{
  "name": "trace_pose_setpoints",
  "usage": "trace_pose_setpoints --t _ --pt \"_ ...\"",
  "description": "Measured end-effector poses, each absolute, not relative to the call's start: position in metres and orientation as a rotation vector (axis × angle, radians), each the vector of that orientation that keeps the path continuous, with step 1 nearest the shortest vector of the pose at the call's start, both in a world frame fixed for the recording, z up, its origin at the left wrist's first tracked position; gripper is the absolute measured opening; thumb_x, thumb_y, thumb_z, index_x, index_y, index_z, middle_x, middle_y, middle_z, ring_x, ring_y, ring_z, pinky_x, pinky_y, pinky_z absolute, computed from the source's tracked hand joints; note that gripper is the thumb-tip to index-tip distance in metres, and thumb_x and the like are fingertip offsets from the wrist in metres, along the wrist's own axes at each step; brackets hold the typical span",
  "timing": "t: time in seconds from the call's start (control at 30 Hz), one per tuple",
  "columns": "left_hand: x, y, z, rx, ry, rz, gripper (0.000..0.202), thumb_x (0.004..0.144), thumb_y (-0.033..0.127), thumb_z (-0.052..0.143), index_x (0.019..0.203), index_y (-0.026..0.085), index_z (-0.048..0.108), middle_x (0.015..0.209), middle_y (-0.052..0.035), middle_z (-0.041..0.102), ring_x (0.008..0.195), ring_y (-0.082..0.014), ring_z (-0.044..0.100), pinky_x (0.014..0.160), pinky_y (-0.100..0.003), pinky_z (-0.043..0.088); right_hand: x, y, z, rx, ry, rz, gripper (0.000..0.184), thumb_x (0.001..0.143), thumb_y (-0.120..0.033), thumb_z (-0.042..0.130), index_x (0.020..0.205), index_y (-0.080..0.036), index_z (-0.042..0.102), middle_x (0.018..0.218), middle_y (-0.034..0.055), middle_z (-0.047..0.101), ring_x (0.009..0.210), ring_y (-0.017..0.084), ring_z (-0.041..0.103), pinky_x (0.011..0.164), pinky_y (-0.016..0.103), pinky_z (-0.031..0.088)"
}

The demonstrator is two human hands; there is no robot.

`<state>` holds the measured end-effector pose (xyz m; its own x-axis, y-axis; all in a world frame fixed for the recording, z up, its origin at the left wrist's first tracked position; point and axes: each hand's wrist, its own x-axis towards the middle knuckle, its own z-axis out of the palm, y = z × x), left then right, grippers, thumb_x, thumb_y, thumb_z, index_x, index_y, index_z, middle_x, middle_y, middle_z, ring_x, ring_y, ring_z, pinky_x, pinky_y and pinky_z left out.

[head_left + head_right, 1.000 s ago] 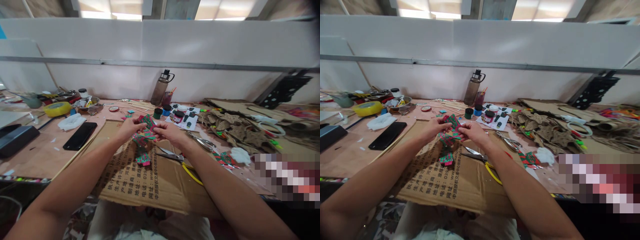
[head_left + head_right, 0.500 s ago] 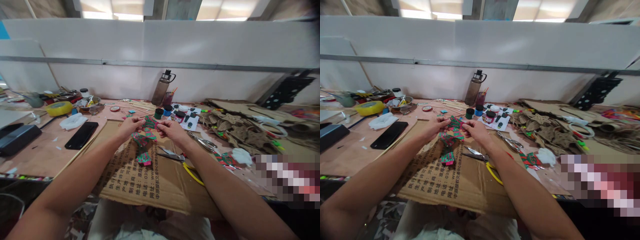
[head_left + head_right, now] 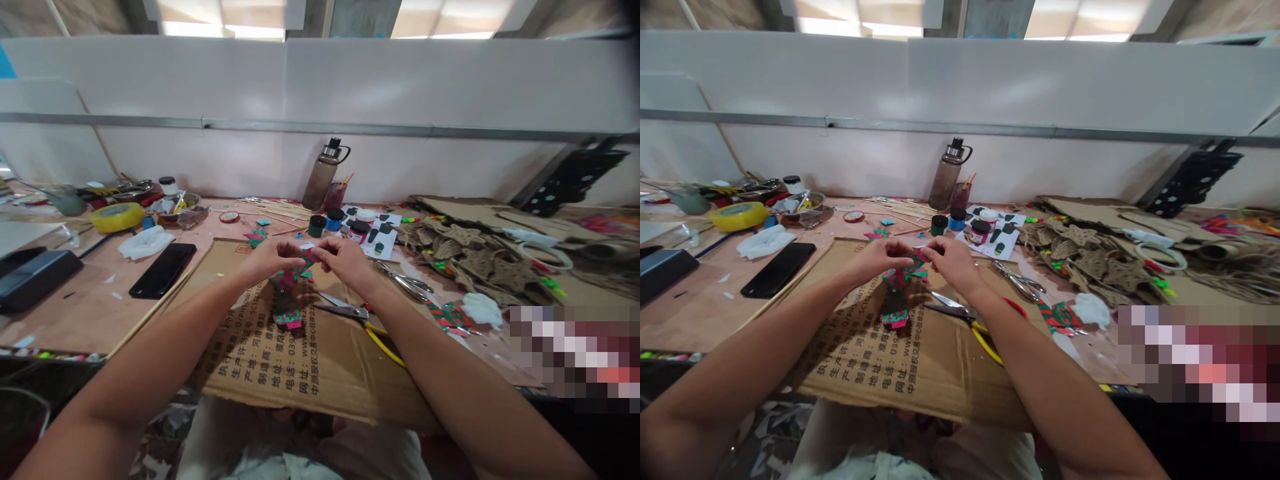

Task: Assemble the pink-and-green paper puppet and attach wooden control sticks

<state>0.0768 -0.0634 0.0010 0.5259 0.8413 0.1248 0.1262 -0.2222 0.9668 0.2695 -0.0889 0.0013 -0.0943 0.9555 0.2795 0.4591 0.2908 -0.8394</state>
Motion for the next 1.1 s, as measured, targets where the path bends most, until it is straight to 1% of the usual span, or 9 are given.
trace_pose_setpoints --t 0.13,0.33,0.47,0.53,0.6,0.73,0.9,1.0,1.1 --pt "0.08 -0.065 0.0 1.705 0.918 0.801 0.025 0.062 0.031 0.075 0.066 0.013 0.059 0.062 0.0028 0.057 0.056 -0.008 0.049 0.056 -0.022 0.036 0.266 -0.096 0.008 -1.331 -1.773 0.706 0.018 0.079 -0.034 0.062 0.069 -0.019 0.063 0.052 -0.0026 0.057 0.047 0.01 0.05 0.049 0.024 0.036" --pt "0.08 -0.066 0.0 1.67 0.955 0.782 0.027 0.056 0.031 0.077 0.064 0.013 0.059 0.061 0.0023 0.058 0.055 -0.0077 0.047 0.053 -0.022 0.033 0.266 -0.095 0.009 -1.333 -1.794 0.771 0.022 0.08 -0.037 0.063 0.069 -0.018 0.064 0.051 -0.0019 0.057 0.046 0.009 0.049 0.049 0.023 0.037" --pt "0.08 -0.068 0.004 1.528 0.984 0.87 0.029 0.052 0.031 0.08 0.063 0.014 0.059 0.06 0.0028 0.058 0.054 -0.0076 0.047 0.051 -0.021 0.032 0.279 -0.091 0.016 -1.264 -1.684 0.776 0.026 0.081 -0.043 0.062 0.08 -0.018 0.064 0.067 0.0029 0.065 0.052 0.012 0.055 0.051 0.025 0.044" --pt "0.08 -0.07 0.007 1.477 1.019 0.889 0.029 0.052 0.027 0.08 0.062 0.015 0.056 0.056 0.0044 0.054 0.051 -0.0065 0.044 0.048 -0.02 0.028 0.294 -0.088 0.021 -1.308 -1.614 0.632 0.025 0.081 -0.042 0.063 0.085 -0.018 0.065 0.075 0.004 0.068 0.055 0.012 0.057 0.054 0.026 0.045" --pt "0.08 -0.071 0.009 1.44 1.046 0.881 0.028 0.053 0.025 0.08 0.062 0.015 0.055 0.054 0.0057 0.052 0.048 -0.0054 0.041 0.045 -0.02 0.026 0.312 -0.084 0.025 -1.409 -1.593 0.377 0.018 0.081 -0.034 0.062 0.086 -0.018 0.068 0.075 0.0036 0.069 0.059 0.014 0.058 0.06 0.027 0.045" --pt "0.08 -0.071 0.007 1.369 1.08 0.861 0.025 0.059 0.02 0.078 0.068 0.016 0.055 0.057 0.0054 0.055 0.044 -0.0047 0.043 0.039 -0.018 0.024 0.338 -0.076 0.025 -1.722 -1.757 0.062 0.011 0.08 -0.022 0.062 0.083 -0.018 0.072 0.082 0.0053 0.073 0.076 0.018 0.062 0.073 0.029 0.044" --pt "0.079 -0.069 0.003 1.322 1.04 0.861 0.025 0.062 0.016 0.077 0.076 0.016 0.056 0.064 0.003 0.061 0.046 -0.0073 0.052 0.037 -0.017 0.034 0.341 -0.071 0.016 -1.943 -2.07 0.128 0.012 0.076 -0.013 0.064 0.079 -0.017 0.074 0.082 0.0066 0.073 0.076 0.018 0.063 0.067 0.026 0.04" --pt "0.078 -0.069 0.004 1.314 1.002 0.843 0.027 0.062 0.018 0.078 0.081 0.015 0.059 0.07 0.0012 0.063 0.05 -0.0089 0.057 0.043 -0.02 0.046 0.339 -0.072 0.013 -1.996 -2.154 0.16 0.011 0.076 -0.014 0.065 0.08 -0.018 0.074 0.08 0.0064 0.073 0.075 0.018 0.063 0.063 0.026 0.039" --pt "0.077 -0.068 0.003 1.299 0.956 0.865 0.03 0.062 0.026 0.082 0.083 0.014 0.063 0.075 -0.0011 0.065 0.056 -0.0094 0.058 0.048 -0.022 0.05 0.339 -0.073 0.013 -2.05 -2.188 0.178 0.01 0.075 -0.014 0.065 0.079 -0.018 0.074 0.079 0.0064 0.073 0.073 0.018 0.063 0.06 0.025 0.038"
